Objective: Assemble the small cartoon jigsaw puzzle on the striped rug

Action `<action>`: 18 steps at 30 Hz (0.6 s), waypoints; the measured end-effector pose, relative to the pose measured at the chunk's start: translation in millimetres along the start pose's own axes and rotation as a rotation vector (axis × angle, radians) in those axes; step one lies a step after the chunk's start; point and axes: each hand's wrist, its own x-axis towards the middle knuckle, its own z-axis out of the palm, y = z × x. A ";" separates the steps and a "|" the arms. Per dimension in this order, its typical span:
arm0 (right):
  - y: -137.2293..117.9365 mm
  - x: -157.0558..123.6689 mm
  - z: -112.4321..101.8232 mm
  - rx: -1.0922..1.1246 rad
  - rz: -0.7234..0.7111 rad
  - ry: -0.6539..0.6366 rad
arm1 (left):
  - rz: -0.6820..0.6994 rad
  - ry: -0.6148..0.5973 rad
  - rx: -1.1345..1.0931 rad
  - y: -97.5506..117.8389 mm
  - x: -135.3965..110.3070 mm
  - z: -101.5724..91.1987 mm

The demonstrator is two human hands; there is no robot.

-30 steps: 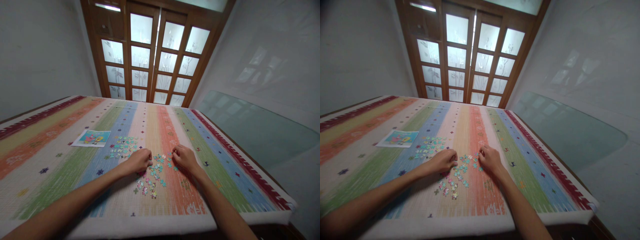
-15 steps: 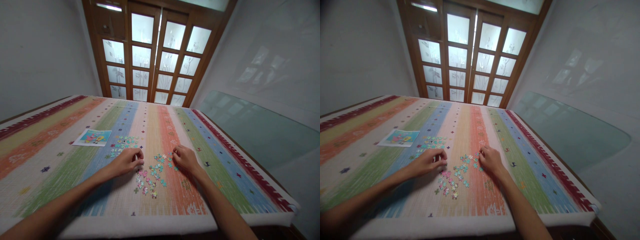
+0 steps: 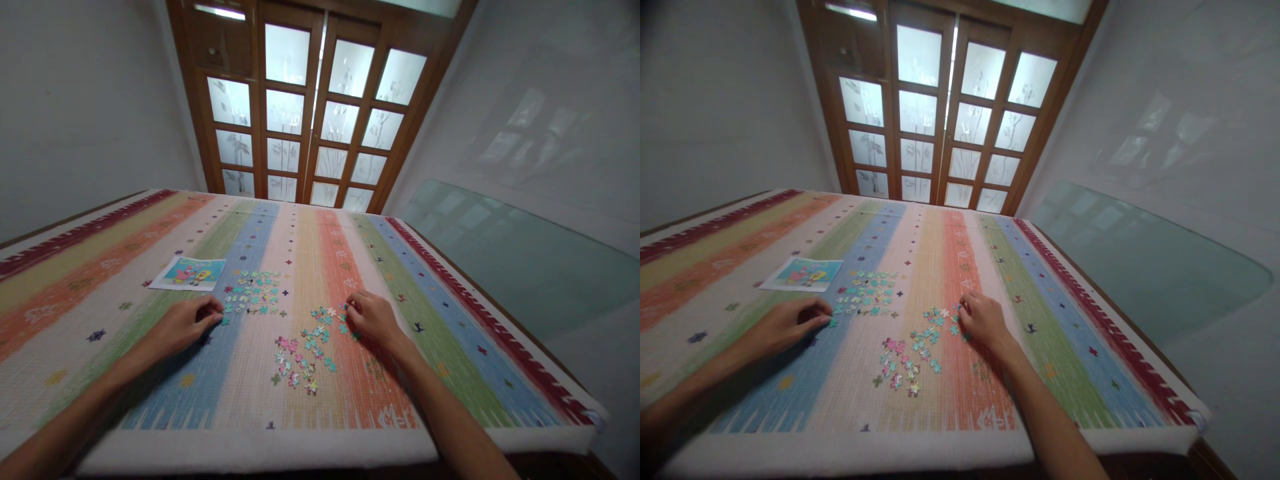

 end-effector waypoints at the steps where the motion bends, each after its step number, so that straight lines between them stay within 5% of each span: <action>1: 0.2 0.1 -0.2 0.001 0.003 0.000 | 0.003 0.017 0.017 0.1 0.9 0.8; 14: 6.1 2.5 2.6 0.158 -0.048 0.081 | 0.065 0.155 0.070 8.5 -2.1 4.3; 18: 13.0 4.2 2.2 0.319 -0.145 0.091 | 0.224 0.062 0.032 25.2 -20.5 26.1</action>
